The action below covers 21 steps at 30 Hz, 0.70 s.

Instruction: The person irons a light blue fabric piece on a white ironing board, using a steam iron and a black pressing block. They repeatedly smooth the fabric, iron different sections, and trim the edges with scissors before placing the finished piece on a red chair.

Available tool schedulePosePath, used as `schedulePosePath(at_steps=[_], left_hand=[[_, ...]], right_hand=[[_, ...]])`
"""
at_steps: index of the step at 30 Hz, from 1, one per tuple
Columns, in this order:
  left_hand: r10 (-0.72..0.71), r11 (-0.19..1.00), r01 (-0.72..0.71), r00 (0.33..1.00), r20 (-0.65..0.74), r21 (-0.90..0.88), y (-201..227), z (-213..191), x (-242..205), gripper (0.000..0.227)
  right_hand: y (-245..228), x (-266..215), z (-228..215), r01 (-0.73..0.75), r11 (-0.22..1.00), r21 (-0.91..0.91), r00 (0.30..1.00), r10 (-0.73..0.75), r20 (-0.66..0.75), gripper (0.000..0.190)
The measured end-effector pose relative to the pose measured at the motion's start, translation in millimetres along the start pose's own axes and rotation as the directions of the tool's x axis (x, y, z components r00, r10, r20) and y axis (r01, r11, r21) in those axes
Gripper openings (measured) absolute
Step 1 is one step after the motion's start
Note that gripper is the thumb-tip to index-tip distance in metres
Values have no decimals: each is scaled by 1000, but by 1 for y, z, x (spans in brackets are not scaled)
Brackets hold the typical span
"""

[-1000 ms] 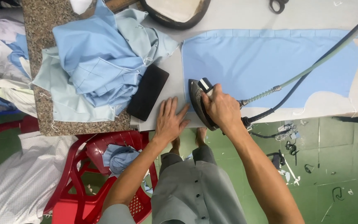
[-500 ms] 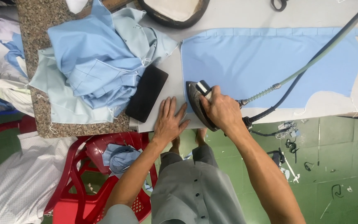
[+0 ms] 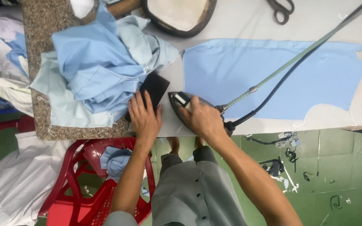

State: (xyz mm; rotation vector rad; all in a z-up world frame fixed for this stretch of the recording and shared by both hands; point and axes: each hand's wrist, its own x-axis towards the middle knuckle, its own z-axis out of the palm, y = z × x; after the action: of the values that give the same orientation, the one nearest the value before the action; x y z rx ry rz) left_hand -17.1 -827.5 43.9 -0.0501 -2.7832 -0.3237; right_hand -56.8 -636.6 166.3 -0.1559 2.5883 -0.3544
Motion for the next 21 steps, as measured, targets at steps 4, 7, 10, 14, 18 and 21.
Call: schedulePosePath(at_steps=[4,7,10,14,18,21], left_hand=[[-39,999,39,999,16,9,6,-9,-12,66],[-93,996,93,995,32,18,14,-18,-27,67],[-74,997,76,995,-62,27,29,-24,-34,60],[-56,997,50,993,-104,-61,85,-5,-30,56],[7,997,-12,997,-74,-77,185,30,-1,56],[-3,1000,3,999,-44,7,239,55,18,59]], right_hand=[[6,-4,-9,67,997,-44,996,-69,-57,43],[25,0,-26,149,982,-119,985,-158,-67,41],[61,8,-41,155,979,-132,984,-165,-68,41],[135,18,-67,115,991,-64,993,-117,-17,50],[227,18,-107,93,993,-72,996,-93,9,52],[306,16,-128,70,993,-94,997,-72,-9,50]])
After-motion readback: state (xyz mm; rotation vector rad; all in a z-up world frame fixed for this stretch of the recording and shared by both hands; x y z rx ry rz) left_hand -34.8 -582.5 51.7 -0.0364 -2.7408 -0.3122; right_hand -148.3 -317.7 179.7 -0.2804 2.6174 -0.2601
